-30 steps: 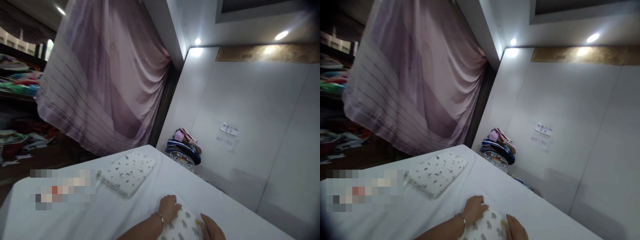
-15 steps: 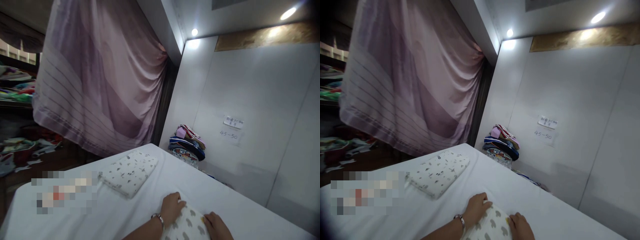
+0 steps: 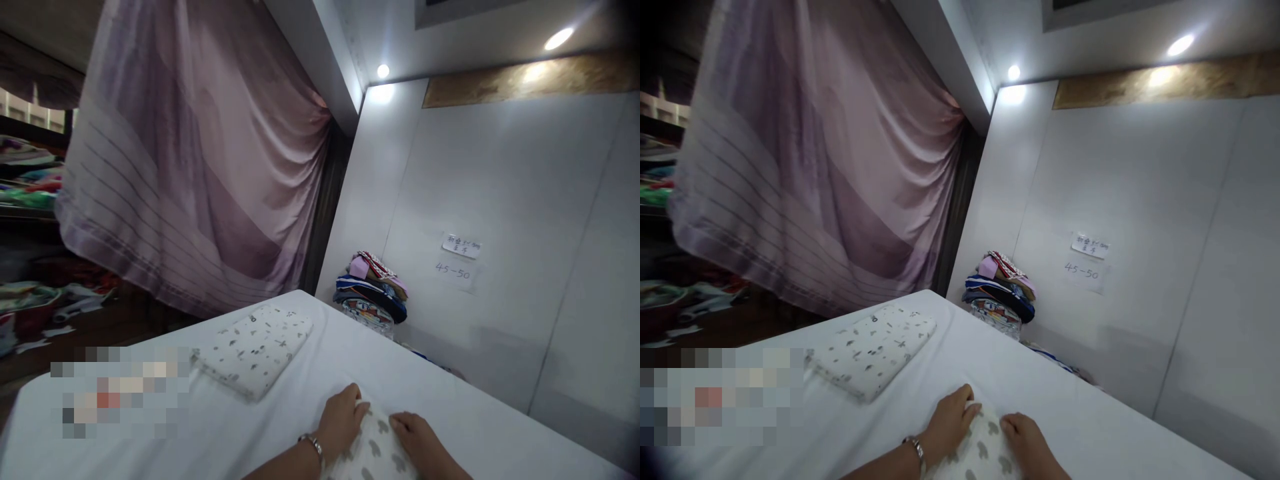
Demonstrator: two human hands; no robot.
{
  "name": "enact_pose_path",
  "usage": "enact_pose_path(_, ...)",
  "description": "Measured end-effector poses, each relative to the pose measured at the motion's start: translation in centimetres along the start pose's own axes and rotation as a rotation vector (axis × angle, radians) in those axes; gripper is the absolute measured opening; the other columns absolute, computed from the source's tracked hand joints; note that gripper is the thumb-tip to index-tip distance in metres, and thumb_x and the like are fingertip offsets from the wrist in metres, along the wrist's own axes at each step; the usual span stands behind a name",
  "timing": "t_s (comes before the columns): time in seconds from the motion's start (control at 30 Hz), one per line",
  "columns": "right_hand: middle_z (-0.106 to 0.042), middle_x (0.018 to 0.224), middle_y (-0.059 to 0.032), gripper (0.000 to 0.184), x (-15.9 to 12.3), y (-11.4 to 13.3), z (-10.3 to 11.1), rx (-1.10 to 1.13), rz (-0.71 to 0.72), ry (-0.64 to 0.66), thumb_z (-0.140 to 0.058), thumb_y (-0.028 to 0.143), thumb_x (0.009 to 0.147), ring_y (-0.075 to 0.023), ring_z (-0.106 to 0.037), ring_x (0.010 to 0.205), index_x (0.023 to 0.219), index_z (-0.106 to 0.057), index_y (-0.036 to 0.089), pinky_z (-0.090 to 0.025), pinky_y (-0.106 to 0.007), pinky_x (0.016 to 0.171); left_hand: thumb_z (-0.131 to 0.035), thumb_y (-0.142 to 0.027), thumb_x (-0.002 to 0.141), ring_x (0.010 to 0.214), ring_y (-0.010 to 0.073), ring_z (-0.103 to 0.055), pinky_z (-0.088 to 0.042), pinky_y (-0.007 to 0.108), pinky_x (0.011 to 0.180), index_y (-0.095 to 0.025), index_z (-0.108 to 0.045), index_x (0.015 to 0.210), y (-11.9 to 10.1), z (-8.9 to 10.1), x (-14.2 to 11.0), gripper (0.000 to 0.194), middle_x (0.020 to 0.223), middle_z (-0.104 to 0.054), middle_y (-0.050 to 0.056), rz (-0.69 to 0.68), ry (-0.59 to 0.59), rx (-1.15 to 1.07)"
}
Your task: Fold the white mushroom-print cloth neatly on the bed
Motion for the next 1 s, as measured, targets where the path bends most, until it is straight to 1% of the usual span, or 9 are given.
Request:
enact_pose_path(0.07,-0.059,0.060,-0.0016,0.033,0.0,-0.3,-0.1,0.011,-0.026,0.075,-0.041,0.034,0.079,-0.0166,-0.053,0.064,0.060,-0.061,0.015,-0.039,-0.025,0.061,-0.036,-0.040,0.088,0.086,0.0165,-0.057,-0.037,0.026,0.073,-0.023,-0.048,0.093,0.1,-0.1,0.1,0.021,0.091,-0.063,0.001,0.000,0.003,0.002)
enact_pose_path(0.13,-0.053,0.054,-0.0001,0.030,-0.1,-0.8,0.0,0.032,-0.071,0.100,-0.044,0.034,0.077,-0.0148,-0.050,0.059,0.059,-0.059,0.015,-0.037,-0.025,0.057,-0.037,-0.040,0.087,0.086,0.0165,-0.057,-0.037,0.026,0.073,-0.023,-0.049,0.093,0.2,-0.1,0.1,0.021,0.091,-0.063,0.001,0.004,0.000,0.004)
enact_pose_path(0.27,-0.051,0.053,0.0008,0.027,-0.3,-1.2,0.2,0.101,-0.103,0.092,-0.048,0.036,0.073,-0.0141,-0.048,0.058,0.058,-0.057,0.015,-0.035,-0.025,0.057,-0.039,-0.040,0.086,0.085,0.0164,-0.058,-0.038,0.026,0.073,-0.024,-0.051,0.091,0.4,-0.2,0.2,0.021,0.089,-0.064,0.000,0.013,-0.008,0.017)
enact_pose_path(0.47,-0.054,0.054,0.0007,0.017,-0.1,-1.4,0.1,0.072,-0.097,0.032,-0.051,0.027,0.068,-0.0146,-0.050,0.060,0.057,-0.057,0.015,-0.035,-0.024,0.057,-0.040,-0.040,0.085,0.087,0.0170,-0.058,-0.040,0.026,0.075,-0.023,-0.057,0.092,0.5,-0.3,0.4,0.025,0.092,-0.065,0.002,0.045,0.019,0.077)
enact_pose_path(0.6,-0.056,0.055,0.0002,0.017,0.1,-1.8,0.0,0.071,-0.096,0.020,-0.051,0.025,0.069,-0.0145,-0.050,0.059,0.058,-0.058,0.014,-0.033,-0.024,0.056,-0.035,-0.048,0.085,0.089,0.0216,-0.060,-0.042,0.030,0.074,-0.020,-0.062,0.090,-0.2,0.1,0.9,0.039,0.093,-0.067,0.006,0.049,0.108,0.156)
enact_pose_path(0.73,-0.058,0.057,-0.0003,0.018,0.1,-1.9,0.0,0.071,-0.060,0.000,-0.050,0.025,0.069,-0.0142,-0.050,0.061,0.058,-0.060,0.014,-0.033,-0.024,0.056,-0.027,-0.055,0.085,0.090,0.0257,-0.061,-0.043,0.034,0.074,-0.018,-0.066,0.090,-2.1,0.3,1.7,0.054,0.093,-0.068,0.011,0.007,0.201,0.227)
enact_pose_path(0.87,-0.057,0.055,0.0002,0.018,0.0,-1.7,0.1,0.080,-0.049,0.012,-0.050,0.023,0.069,-0.0133,-0.048,0.059,0.058,-0.061,0.013,-0.032,-0.024,0.056,-0.030,-0.054,0.084,0.089,0.0247,-0.061,-0.043,0.033,0.073,-0.019,-0.068,0.089,-3.8,-0.7,2.5,0.052,0.093,-0.068,0.011,-0.061,0.256,0.266)
enact_pose_path(0.93,-0.057,0.055,0.0008,0.018,-0.1,-1.7,0.1,0.128,-0.046,0.050,-0.050,0.022,0.068,-0.0127,-0.047,0.058,0.061,-0.063,0.013,-0.031,-0.023,0.055,-0.034,-0.053,0.083,0.089,0.0238,-0.061,-0.043,0.032,0.073,-0.019,-0.068,0.088,-3.9,-1.6,2.7,0.048,0.093,-0.069,0.009,-0.087,0.280,0.273)
enact_pose_path(1.0,-0.056,0.055,0.0014,0.019,-0.2,-1.8,0.3,0.173,-0.046,0.097,-0.051,0.024,0.069,-0.0120,-0.046,0.058,0.064,-0.065,0.013,-0.031,-0.022,0.054,-0.039,-0.051,0.081,0.088,0.0226,-0.061,-0.042,0.030,0.073,-0.020,-0.067,0.089,-3.4,-2.3,2.8,0.042,0.093,-0.068,0.007,-0.078,0.265,0.249)
Point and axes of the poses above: each hand's wrist, its own x-axis towards the middle knuckle, its own z-axis out of the back of the hand, y = z × x, the point moved 6 cm from there along x, towards the middle knuckle
